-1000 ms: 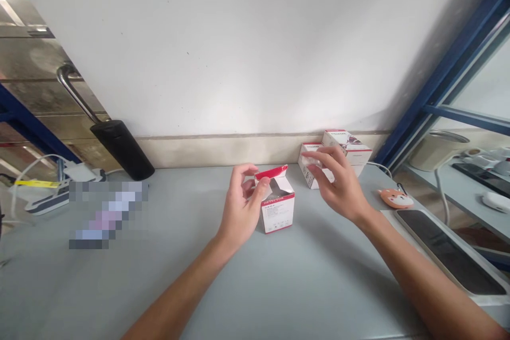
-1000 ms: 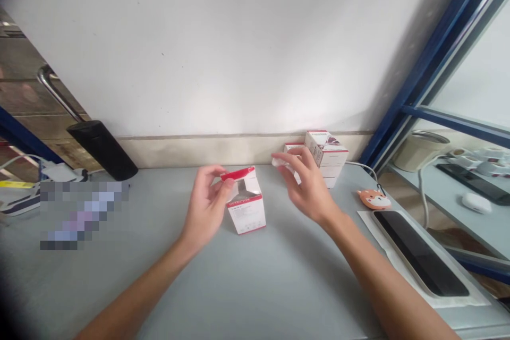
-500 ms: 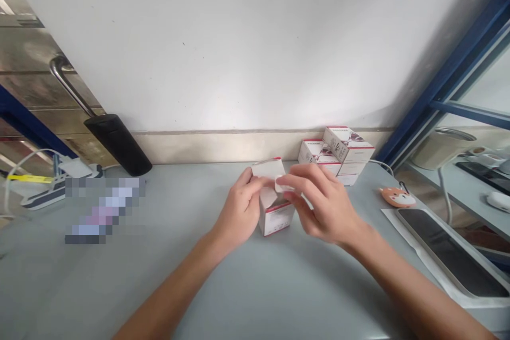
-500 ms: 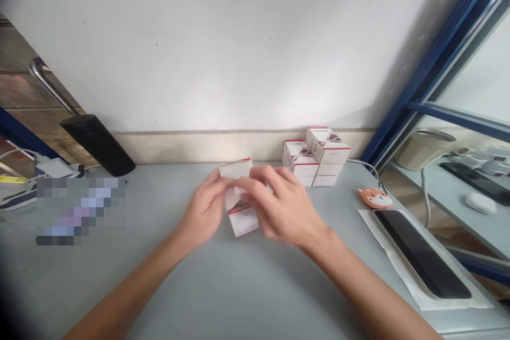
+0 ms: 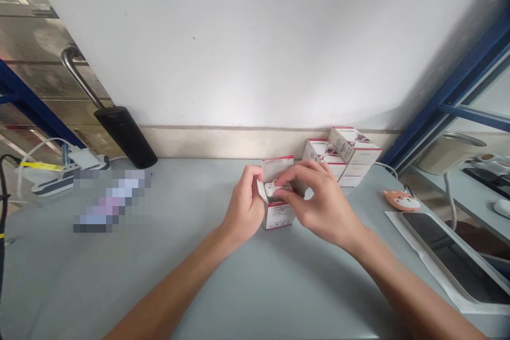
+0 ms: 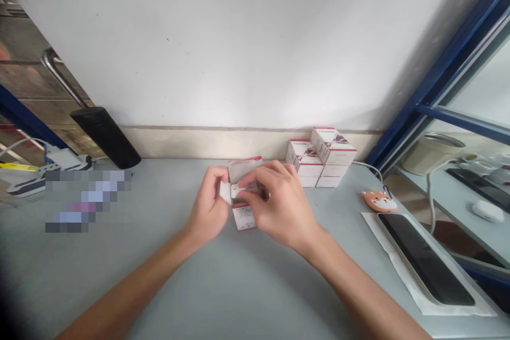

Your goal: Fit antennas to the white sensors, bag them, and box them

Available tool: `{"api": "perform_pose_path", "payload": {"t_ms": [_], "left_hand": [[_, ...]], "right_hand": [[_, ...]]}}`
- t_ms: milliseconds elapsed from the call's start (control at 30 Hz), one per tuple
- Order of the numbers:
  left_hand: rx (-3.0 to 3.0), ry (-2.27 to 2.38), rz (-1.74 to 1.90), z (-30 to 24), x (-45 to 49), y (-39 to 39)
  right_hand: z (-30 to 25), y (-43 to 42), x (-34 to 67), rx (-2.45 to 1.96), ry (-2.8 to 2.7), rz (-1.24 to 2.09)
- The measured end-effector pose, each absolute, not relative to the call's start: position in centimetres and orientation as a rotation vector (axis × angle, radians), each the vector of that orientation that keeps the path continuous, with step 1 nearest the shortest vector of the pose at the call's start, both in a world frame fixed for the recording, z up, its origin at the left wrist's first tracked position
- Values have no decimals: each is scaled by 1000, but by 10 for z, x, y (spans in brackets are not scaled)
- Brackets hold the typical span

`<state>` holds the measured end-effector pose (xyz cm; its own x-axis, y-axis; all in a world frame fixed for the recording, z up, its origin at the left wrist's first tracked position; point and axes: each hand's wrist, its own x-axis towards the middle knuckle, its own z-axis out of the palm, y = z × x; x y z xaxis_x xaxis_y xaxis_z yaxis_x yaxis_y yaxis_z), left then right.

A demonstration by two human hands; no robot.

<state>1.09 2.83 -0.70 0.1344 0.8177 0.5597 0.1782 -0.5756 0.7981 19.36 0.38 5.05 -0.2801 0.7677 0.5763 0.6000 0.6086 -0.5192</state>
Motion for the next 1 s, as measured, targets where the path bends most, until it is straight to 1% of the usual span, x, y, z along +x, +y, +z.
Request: {"api": "perform_pose_path", "payload": {"t_ms": [133,233,400,600,767,867,933,1000], "left_hand": [[1847,945,1452,-8,11,27],[1839,942,1455,-7,11,27],[1867,957,1427,2,8,25],[1969,794,1342,14,6,18],[2195,931,1234,15,8,16],[2235,1015,1190,15,8,16],[2216,1041,1173,15,9,15],[2191,1056,1183,15,10,15]], "right_hand": [[52,3,192,-1078,-1940,362],[53,3,193,-1085,-1961,384],[55,4,201,-1063,-2097,292],[53,11,217,-841,-2242,248],[50,14,231,-796,-2279,215],[46,28,246,-992,-2098,10],[40,44,258,-1245,-1951,-247],[35,64,271,-1521,-1934,-478]]}}
